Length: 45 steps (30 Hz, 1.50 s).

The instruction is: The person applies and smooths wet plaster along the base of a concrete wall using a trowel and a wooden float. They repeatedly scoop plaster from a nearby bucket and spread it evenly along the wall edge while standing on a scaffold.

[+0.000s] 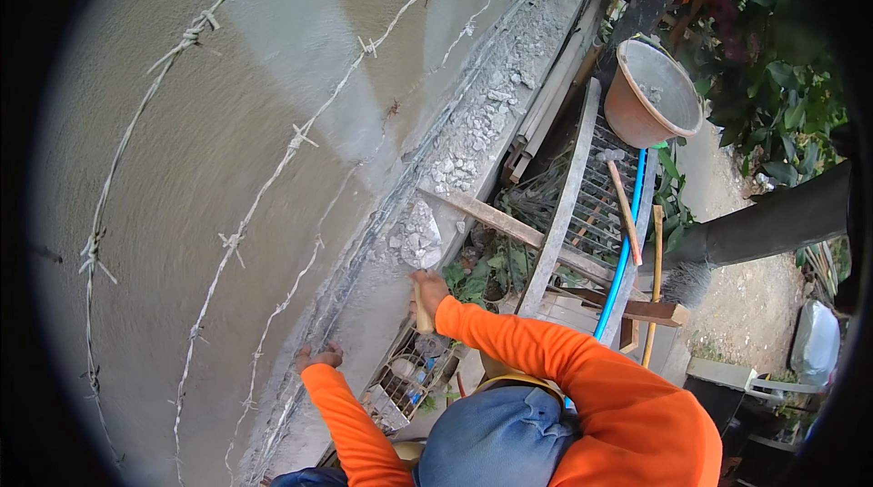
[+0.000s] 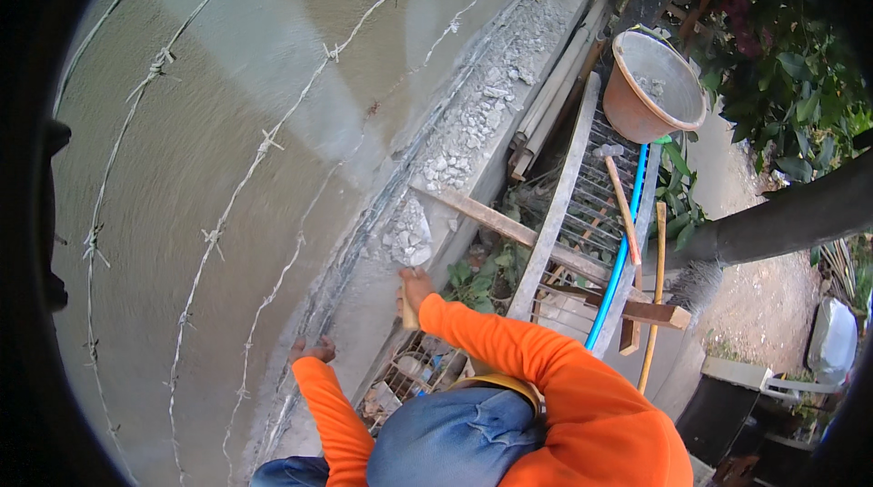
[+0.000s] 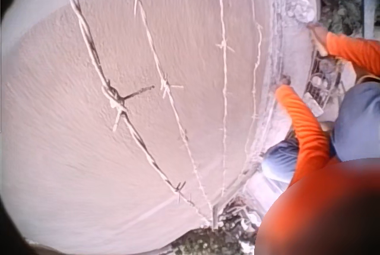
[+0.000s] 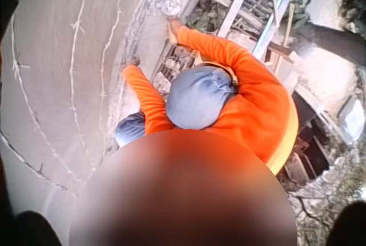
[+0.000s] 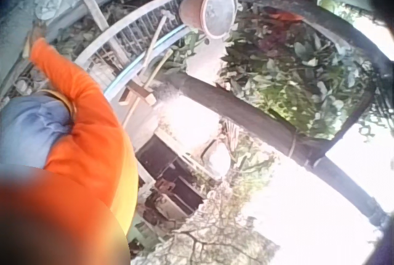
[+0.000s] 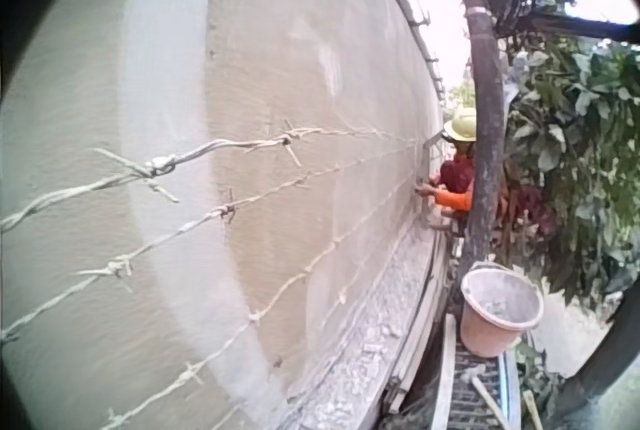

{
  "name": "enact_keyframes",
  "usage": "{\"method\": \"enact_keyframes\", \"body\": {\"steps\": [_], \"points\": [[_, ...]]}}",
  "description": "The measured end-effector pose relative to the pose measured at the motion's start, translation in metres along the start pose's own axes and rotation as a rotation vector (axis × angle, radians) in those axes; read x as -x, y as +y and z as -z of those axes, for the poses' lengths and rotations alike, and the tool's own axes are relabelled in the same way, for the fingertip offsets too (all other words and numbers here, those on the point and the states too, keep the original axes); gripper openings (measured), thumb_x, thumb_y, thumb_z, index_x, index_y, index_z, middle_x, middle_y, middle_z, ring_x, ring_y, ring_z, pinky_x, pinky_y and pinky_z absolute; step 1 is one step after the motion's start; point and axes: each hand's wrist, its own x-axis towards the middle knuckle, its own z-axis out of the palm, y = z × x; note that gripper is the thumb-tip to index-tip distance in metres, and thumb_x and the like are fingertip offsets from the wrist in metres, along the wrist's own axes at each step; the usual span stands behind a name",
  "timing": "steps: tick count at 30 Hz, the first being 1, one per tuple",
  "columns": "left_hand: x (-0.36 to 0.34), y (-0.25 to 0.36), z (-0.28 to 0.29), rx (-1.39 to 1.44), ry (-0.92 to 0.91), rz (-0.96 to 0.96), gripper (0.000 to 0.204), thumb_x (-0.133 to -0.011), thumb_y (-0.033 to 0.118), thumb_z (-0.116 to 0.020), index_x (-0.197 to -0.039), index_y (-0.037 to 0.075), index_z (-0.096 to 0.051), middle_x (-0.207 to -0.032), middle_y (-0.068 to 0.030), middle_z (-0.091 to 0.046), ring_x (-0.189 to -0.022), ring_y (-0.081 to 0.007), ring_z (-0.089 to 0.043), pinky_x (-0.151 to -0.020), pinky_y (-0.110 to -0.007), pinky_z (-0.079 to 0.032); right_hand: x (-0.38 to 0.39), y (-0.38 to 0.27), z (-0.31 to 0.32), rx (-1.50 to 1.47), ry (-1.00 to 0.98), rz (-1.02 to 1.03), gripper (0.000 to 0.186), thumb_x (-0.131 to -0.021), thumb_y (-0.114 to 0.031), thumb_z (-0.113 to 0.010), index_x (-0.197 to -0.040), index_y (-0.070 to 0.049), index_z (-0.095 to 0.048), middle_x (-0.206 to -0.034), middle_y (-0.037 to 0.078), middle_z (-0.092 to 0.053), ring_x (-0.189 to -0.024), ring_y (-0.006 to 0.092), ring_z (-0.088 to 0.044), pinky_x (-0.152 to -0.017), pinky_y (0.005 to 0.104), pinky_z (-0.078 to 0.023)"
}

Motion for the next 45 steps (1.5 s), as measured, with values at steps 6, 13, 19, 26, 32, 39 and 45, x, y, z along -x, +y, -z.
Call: {"method": "enact_keyframes", "body": {"steps": [6,13,19,26,32,39,45], "points": [[-0.048,-0.011,0.005,-0.089,0.062,-0.06,0.057,-0.083,0.033,-0.061,-0.134,0.016,-0.043,-0.137,-0.0097,-0.044,-0.115,-0.0265,-0.045,-0.091,-0.045,-0.043,0.071,-0.066,0.016,0.021,-0.047,-0.018,0.024,-0.094,-0.037,-0.055,-0.104,-0.017,-0.046,-0.072,0.005,-0.05,-0.051,0.0202,-0.049,-0.045,0.0399,-0.045],[-0.078,-0.029,0.001,-0.02,0.01,-0.238,0.041,-0.081,0.047,-0.058,-0.11,0.018,-0.054,-0.1,-0.0008,-0.051,-0.093,-0.0177,-0.049,-0.086,-0.04,-0.039,0.166,-0.234,0.072,-0.126,-0.217,0.183,0.023,-0.097,-0.033,-0.055,-0.091,-0.012,-0.047,-0.066,0.0,-0.048,-0.048,0.0136,-0.044,-0.042,0.0323,-0.041],[-0.097,-0.024,0.002,-0.045,-0.123,-0.214,0.042,-0.081,0.056,-0.055,-0.093,0.016,-0.047,-0.081,0.0024,-0.044,-0.076,-0.0164,-0.042,-0.077,-0.037,-0.035,0.221,-0.425,0.179,-0.267,-0.376,0.504,0.028,-0.097,-0.033,-0.057,-0.092,-0.006,-0.051,-0.07,0.001,-0.053,-0.049,0.0095,-0.049,-0.045,0.0247,-0.048],[-0.082,-0.03,0.005,-0.074,-0.051,-0.265,0.056,-0.079,0.044,-0.063,-0.123,0.014,-0.045,-0.121,-0.0035,-0.045,-0.106,-0.0206,-0.042,-0.085,-0.039,-0.041,0.206,-0.417,0.203,-0.051,-0.187,0.586,0.028,-0.093,-0.037,-0.051,-0.092,-0.009,-0.054,-0.072,0.003,-0.051,-0.054,0.0145,-0.052,-0.045,0.0303,-0.05],[-0.019,-0.022,-0.006,-0.035,0.004,-0.192,0.058,-0.084,0.04,-0.062,-0.133,0.018,-0.041,-0.133,-0.0063,-0.041,-0.113,-0.0234,-0.041,-0.085,-0.043,-0.041,0.116,-0.198,0.116,1.048,-0.322,0.071,0.021,-0.096,-0.03,-0.063,-0.099,-0.011,-0.055,-0.068,0.002,-0.052,-0.049,0.0137,-0.054,-0.04,0.0316,-0.046],[-0.004,-0.018,0.015,-0.088,-0.059,-0.172,0.051,-0.083,0.028,-0.067,-0.128,0.01,-0.05,-0.121,-0.013,-0.047,-0.111,-0.0289,-0.048,-0.088,-0.048,-0.045,-0.024,-0.066,0.026,1.323,-0.593,-0.34,0.028,-0.094,-0.035,-0.064,-0.104,-0.009,-0.059,-0.068,0.004,-0.051,-0.05,0.0169,-0.051,-0.043,0.0338,-0.044],[-0.01,-0.013,0.027,-0.087,-0.157,-0.123,0.051,-0.088,0.027,-0.063,-0.134,0.014,-0.046,-0.126,-0.008,-0.044,-0.113,-0.0254,-0.047,-0.086,-0.045,-0.044,-0.073,-0.17,0.053,1.458,-0.546,-0.309,0.022,-0.088,-0.033,-0.064,-0.094,-0.012,-0.063,-0.067,0.003,-0.052,-0.052,0.0174,-0.051,-0.046,0.0349,-0.043]]}}
